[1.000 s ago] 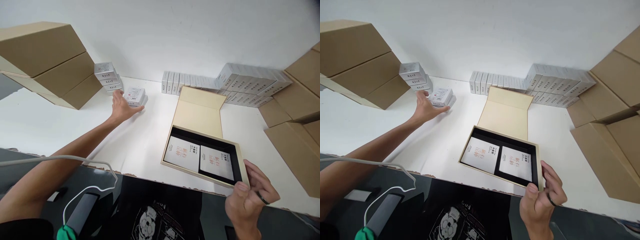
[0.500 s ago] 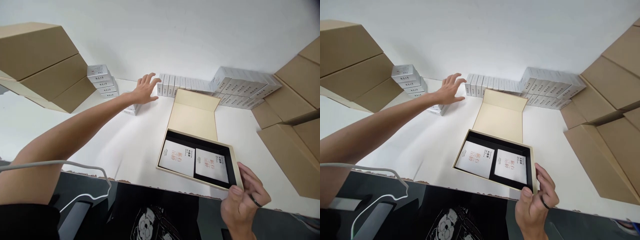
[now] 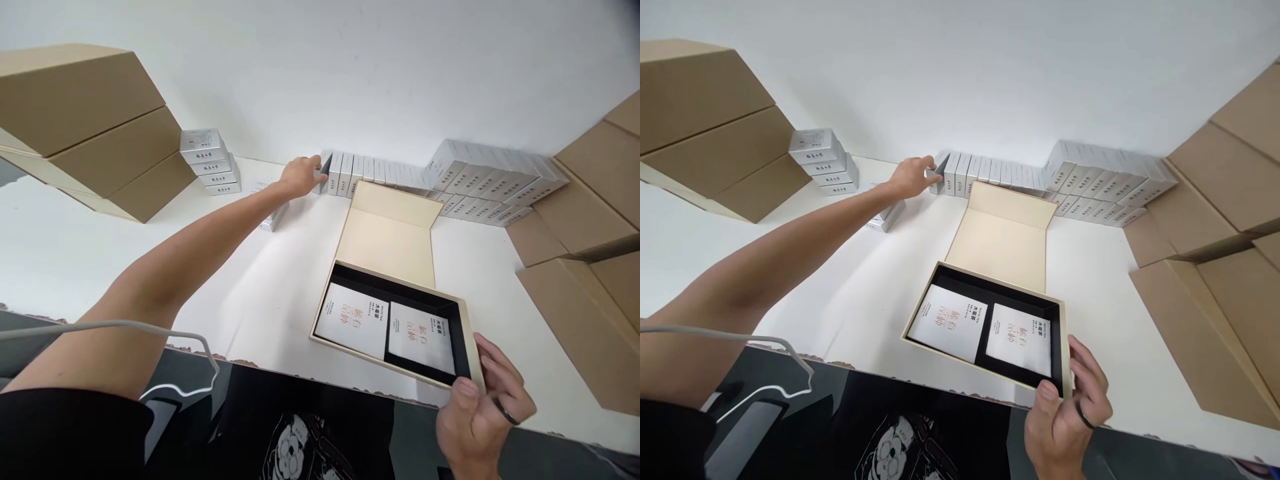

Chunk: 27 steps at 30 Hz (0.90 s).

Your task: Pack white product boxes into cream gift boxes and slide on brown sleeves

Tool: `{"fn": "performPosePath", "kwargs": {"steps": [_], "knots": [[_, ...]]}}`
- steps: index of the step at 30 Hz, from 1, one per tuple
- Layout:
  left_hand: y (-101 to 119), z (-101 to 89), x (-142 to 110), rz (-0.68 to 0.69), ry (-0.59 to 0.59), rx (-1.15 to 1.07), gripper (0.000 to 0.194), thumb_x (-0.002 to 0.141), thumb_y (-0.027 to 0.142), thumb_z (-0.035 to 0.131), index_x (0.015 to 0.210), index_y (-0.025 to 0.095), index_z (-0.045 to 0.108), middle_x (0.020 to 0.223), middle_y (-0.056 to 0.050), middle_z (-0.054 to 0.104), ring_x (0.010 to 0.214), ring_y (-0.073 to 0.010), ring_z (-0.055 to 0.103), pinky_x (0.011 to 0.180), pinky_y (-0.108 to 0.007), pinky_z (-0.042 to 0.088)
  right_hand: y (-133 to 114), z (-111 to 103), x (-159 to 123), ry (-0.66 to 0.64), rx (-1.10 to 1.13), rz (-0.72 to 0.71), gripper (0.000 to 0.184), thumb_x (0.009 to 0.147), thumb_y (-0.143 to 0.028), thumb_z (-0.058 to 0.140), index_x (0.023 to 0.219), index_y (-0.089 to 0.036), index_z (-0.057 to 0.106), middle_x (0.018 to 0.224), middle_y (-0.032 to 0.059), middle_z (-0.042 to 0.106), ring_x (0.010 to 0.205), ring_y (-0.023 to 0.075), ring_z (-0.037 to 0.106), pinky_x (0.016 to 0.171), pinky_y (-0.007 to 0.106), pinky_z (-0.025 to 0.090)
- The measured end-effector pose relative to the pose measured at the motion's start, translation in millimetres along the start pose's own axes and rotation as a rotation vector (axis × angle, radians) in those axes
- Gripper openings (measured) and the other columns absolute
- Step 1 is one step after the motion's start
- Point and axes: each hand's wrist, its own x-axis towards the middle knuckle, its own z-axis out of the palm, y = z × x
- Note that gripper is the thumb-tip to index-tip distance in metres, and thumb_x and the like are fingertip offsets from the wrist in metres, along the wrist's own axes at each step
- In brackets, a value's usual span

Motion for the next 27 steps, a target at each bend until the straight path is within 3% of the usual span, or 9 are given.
{"fn": "performPosePath", "kwargs": {"steps": [6, 9, 12, 14, 16, 19, 22, 25, 27], "knots": [[-2.8, -11.7, 3.3, -0.174, 0.148, -0.135, 0.026, 0.089, 0.024, 0.065, 0.113, 0.015, 0.063, 0.116, -0.013, 0.068, 0.103, -0.0247, 0.059, 0.093, -0.039, 0.050, 0.7, -0.5, 0.2, -0.016, 0.019, 0.020, 0.037, 0.100, -0.036, 0.056, 0.130, -0.020, 0.041, 0.144, 0.0223, 0.048, 0.131, 0.0309, 0.054, 0.092, 0.054, 0.052], [-10.5, -41.6, -15.9, -0.209, 0.177, -0.186, 0.030, 0.088, 0.025, 0.066, 0.116, 0.014, 0.059, 0.112, -0.009, 0.069, 0.093, -0.0189, 0.059, 0.086, -0.037, 0.053, 1.6, 0.2, -0.1, -0.022, 0.021, 0.008, 0.037, 0.101, -0.036, 0.055, 0.131, -0.019, 0.041, 0.143, 0.0230, 0.048, 0.132, 0.0309, 0.053, 0.094, 0.055, 0.051], [-9.9, -79.2, -48.4, -0.153, 0.194, -0.275, 0.038, 0.086, 0.032, 0.071, 0.118, 0.014, 0.058, 0.106, -0.004, 0.069, 0.088, -0.0154, 0.061, 0.083, -0.037, 0.055, 0.7, -0.8, -1.2, -0.024, 0.033, 0.005, 0.038, 0.103, -0.039, 0.053, 0.132, -0.019, 0.040, 0.144, 0.0234, 0.048, 0.135, 0.0316, 0.052, 0.097, 0.058, 0.049], [1.2, -96.7, -75.6, -0.038, 0.188, -0.341, 0.039, 0.089, 0.034, 0.069, 0.118, 0.012, 0.057, 0.105, -0.004, 0.069, 0.091, -0.0175, 0.065, 0.085, -0.040, 0.056, -1.9, -3.1, -0.8, -0.036, 0.061, 0.033, 0.038, 0.105, -0.042, 0.049, 0.134, -0.019, 0.040, 0.145, 0.0235, 0.047, 0.135, 0.0318, 0.052, 0.099, 0.061, 0.049], [21.8, -101.7, -105.4, 0.156, 0.164, -0.402, 0.035, 0.090, 0.034, 0.068, 0.116, 0.013, 0.058, 0.109, -0.005, 0.068, 0.099, -0.0210, 0.068, 0.089, -0.042, 0.055, -6.4, -6.7, 2.8, -0.040, 0.083, 0.064, 0.039, 0.106, -0.045, 0.045, 0.135, -0.018, 0.043, 0.143, 0.0227, 0.050, 0.133, 0.0320, 0.054, 0.100, 0.063, 0.049], [62.3, -87.1, -150.9, 0.526, 0.070, -0.414, 0.024, 0.094, 0.031, 0.064, 0.115, 0.020, 0.060, 0.115, -0.005, 0.070, 0.104, -0.0230, 0.068, 0.094, -0.043, 0.055, -14.8, -14.3, 16.1, 0.066, 0.070, 0.034, 0.037, 0.107, -0.043, 0.044, 0.133, -0.018, 0.050, 0.136, 0.0191, 0.055, 0.130, 0.0329, 0.058, 0.103, 0.067, 0.048], [96.6, -61.4, -187.9, 0.829, -0.159, -0.372, 0.021, 0.105, 0.024, 0.044, 0.106, 0.023, 0.065, 0.113, -0.006, 0.072, 0.103, -0.0220, 0.067, 0.093, -0.045, 0.053, -22.6, -25.4, 35.2, 0.225, 0.014, -0.126, 0.034, 0.104, -0.042, 0.048, 0.129, -0.020, 0.057, 0.131, 0.0162, 0.060, 0.125, 0.0349, 0.063, 0.099, 0.065, 0.051], [109.6, -41.7, -205.8, 1.079, -0.312, -0.390, 0.028, 0.107, 0.018, 0.042, 0.095, 0.024, 0.067, 0.110, -0.007, 0.074, 0.104, -0.0206, 0.068, 0.094, -0.042, 0.054, -30.9, -39.3, 52.9, 0.103, -0.036, -0.197, 0.042, 0.102, -0.049, 0.052, 0.134, -0.022, 0.058, 0.133, 0.0161, 0.060, 0.125, 0.0364, 0.062, 0.099, 0.065, 0.051], [106.7, -34.5, -207.1, 1.200, -0.299, -0.395, 0.027, 0.108, 0.020, 0.046, 0.091, 0.024, 0.067, 0.103, -0.007, 0.075, 0.100, -0.0196, 0.070, 0.090, -0.037, 0.057, -37.4, -46.4, 64.5, -0.084, -0.037, -0.167, 0.046, 0.101, -0.049, 0.054, 0.138, -0.023, 0.054, 0.140, 0.0161, 0.056, 0.132, 0.0354, 0.056, 0.108, 0.065, 0.045]]}}
